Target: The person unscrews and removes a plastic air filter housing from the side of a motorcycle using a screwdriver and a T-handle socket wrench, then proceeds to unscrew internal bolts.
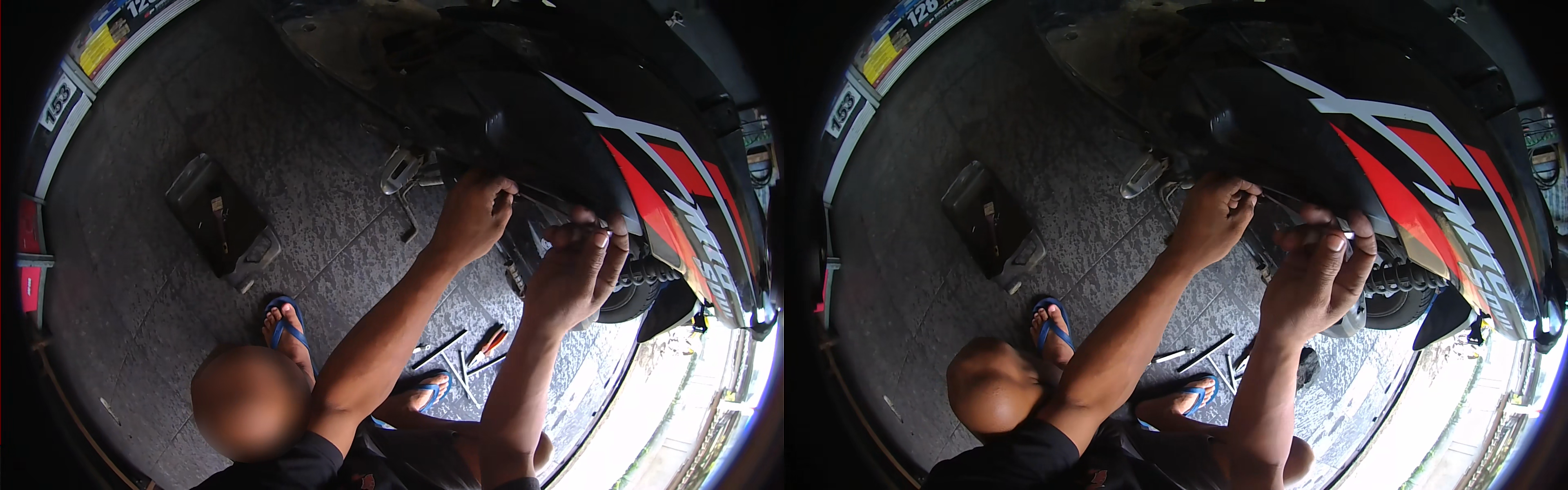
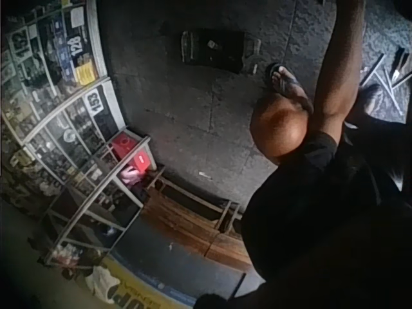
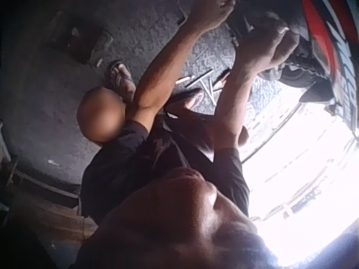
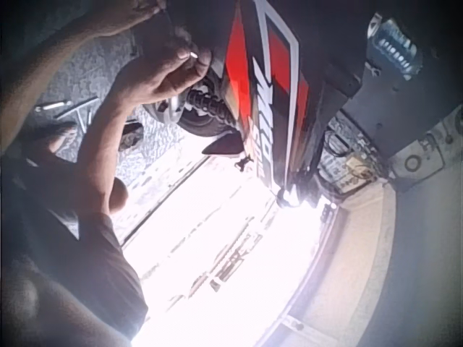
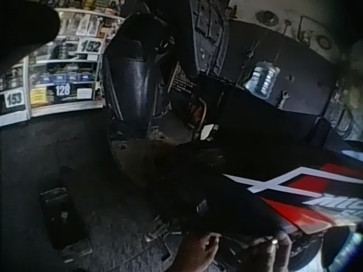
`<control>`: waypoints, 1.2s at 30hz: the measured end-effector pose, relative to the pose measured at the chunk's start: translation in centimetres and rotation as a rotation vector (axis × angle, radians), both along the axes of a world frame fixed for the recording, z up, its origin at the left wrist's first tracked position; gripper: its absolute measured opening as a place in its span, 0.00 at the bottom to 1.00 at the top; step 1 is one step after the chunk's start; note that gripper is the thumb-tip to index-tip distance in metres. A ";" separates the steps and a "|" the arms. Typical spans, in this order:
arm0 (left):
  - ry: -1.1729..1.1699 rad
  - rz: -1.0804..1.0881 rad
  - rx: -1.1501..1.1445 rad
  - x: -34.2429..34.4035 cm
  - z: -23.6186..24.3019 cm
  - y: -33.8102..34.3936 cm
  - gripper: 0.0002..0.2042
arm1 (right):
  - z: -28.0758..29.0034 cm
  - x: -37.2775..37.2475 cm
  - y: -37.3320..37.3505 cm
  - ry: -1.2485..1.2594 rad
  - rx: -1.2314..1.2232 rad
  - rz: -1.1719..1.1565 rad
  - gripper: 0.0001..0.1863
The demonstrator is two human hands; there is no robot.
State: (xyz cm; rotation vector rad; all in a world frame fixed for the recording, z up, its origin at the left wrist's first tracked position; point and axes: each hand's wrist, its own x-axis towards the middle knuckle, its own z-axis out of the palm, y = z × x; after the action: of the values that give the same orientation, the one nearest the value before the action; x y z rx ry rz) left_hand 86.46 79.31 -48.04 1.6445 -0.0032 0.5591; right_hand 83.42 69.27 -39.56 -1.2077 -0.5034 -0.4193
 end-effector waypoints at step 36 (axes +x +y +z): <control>-0.029 -0.015 -0.017 -0.2 -0.1 0.0 0.08 | 0.3 -0.4 0.0 0.056 0.050 0.039 0.15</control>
State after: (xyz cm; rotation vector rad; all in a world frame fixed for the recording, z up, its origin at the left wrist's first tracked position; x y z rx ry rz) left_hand 86.21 79.32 -48.18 1.6188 -0.0324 0.5698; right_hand 83.00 69.32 -39.23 -1.1562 -0.4646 -0.3621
